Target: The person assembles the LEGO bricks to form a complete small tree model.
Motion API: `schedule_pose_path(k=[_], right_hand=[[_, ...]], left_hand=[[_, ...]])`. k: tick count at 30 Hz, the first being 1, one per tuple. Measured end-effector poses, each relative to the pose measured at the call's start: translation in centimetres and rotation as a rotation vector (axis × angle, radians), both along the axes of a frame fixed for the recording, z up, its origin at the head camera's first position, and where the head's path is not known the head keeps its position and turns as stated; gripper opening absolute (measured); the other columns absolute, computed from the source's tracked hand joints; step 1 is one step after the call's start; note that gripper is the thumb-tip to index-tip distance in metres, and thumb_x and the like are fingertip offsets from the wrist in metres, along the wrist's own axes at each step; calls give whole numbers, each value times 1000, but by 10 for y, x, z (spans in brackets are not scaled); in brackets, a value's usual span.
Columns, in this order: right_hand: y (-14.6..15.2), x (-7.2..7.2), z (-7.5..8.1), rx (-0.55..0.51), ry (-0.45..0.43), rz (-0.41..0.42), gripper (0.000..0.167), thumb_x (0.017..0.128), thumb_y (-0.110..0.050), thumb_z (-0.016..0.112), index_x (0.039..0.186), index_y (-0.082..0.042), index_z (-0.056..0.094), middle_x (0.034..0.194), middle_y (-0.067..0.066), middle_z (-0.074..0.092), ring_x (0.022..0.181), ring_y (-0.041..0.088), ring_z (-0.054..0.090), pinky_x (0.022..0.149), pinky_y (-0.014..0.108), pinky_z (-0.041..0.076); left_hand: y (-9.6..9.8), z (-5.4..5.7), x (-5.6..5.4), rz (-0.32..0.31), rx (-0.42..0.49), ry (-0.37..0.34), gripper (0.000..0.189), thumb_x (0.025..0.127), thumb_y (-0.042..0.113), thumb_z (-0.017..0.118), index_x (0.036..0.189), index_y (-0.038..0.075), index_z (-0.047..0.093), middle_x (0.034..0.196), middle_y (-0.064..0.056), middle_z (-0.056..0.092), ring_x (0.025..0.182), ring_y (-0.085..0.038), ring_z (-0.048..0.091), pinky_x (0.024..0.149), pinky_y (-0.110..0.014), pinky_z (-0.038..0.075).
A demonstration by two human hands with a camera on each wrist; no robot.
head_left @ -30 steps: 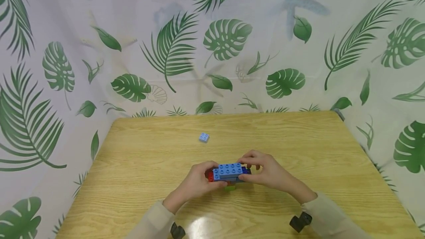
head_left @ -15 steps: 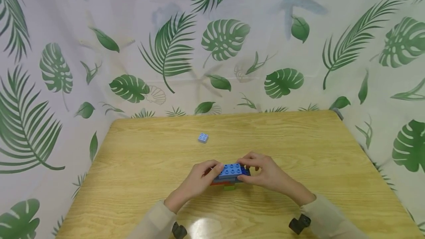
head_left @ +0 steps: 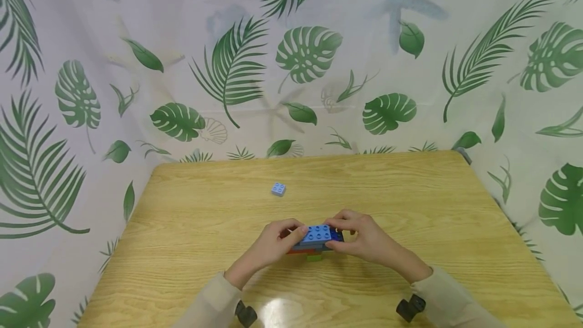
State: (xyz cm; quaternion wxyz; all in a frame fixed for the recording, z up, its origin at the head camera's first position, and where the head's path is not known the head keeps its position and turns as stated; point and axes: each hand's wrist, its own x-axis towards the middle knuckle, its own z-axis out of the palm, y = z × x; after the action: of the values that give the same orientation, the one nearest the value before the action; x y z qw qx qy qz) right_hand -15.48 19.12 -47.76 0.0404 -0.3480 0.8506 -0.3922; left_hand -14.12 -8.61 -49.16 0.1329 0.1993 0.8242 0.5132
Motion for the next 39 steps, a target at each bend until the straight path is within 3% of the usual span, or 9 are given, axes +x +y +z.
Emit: schedule_pose_path(k=[8, 15, 21, 25, 32, 39], right_hand=[[2, -3, -2, 4, 5, 34, 45, 97, -25, 79, 136, -4, 71, 115, 3, 70, 95, 10, 61, 78, 32, 56], [2, -2, -2, -34, 28, 54, 46, 96, -20, 80, 135, 2, 69, 109, 2, 67, 88, 13, 57, 69, 29, 50], [2, -3, 1, -14, 17, 72, 47, 96, -22, 79, 135, 2, 68, 103, 0, 63, 85, 4, 51, 68, 26, 47], [2, -3, 3, -2, -17, 52, 47, 96, -25, 80, 135, 0, 70, 101, -1, 62, 85, 5, 50, 69, 25, 45], [-1, 0, -6, 10, -69, -28, 42, 95, -32, 81, 132, -14, 73, 115, -2, 68, 99, 8, 60, 84, 36, 54], [-7, 2, -19, -55, -43, -18, 40, 97, -28, 78, 133, -13, 72, 119, 0, 71, 91, 6, 56, 77, 33, 51]], left_hand=[[0, 1, -1, -1, 23, -18, 32, 111, 35, 54, 120, 13, 75, 102, -6, 72, 77, -10, 57, 68, -25, 46], [-2, 5, -3, -23, 8, -24, 35, 110, 37, 54, 121, 11, 75, 104, -8, 73, 76, -10, 58, 67, -24, 47], [-2, 6, -4, -34, 3, -18, 35, 110, 36, 54, 122, 10, 74, 107, -9, 74, 78, -10, 60, 67, -25, 49], [-1, 3, -3, -22, 16, -23, 35, 110, 37, 54, 122, 11, 75, 106, -8, 74, 78, -10, 60, 68, -24, 49], [1, -3, -2, -6, 32, -38, 34, 111, 38, 53, 123, 13, 74, 106, -6, 73, 79, -10, 60, 69, -25, 49], [-5, 0, -7, -5, -25, -2, 37, 110, 42, 53, 124, 15, 74, 110, -4, 75, 92, -11, 64, 79, -27, 53]])
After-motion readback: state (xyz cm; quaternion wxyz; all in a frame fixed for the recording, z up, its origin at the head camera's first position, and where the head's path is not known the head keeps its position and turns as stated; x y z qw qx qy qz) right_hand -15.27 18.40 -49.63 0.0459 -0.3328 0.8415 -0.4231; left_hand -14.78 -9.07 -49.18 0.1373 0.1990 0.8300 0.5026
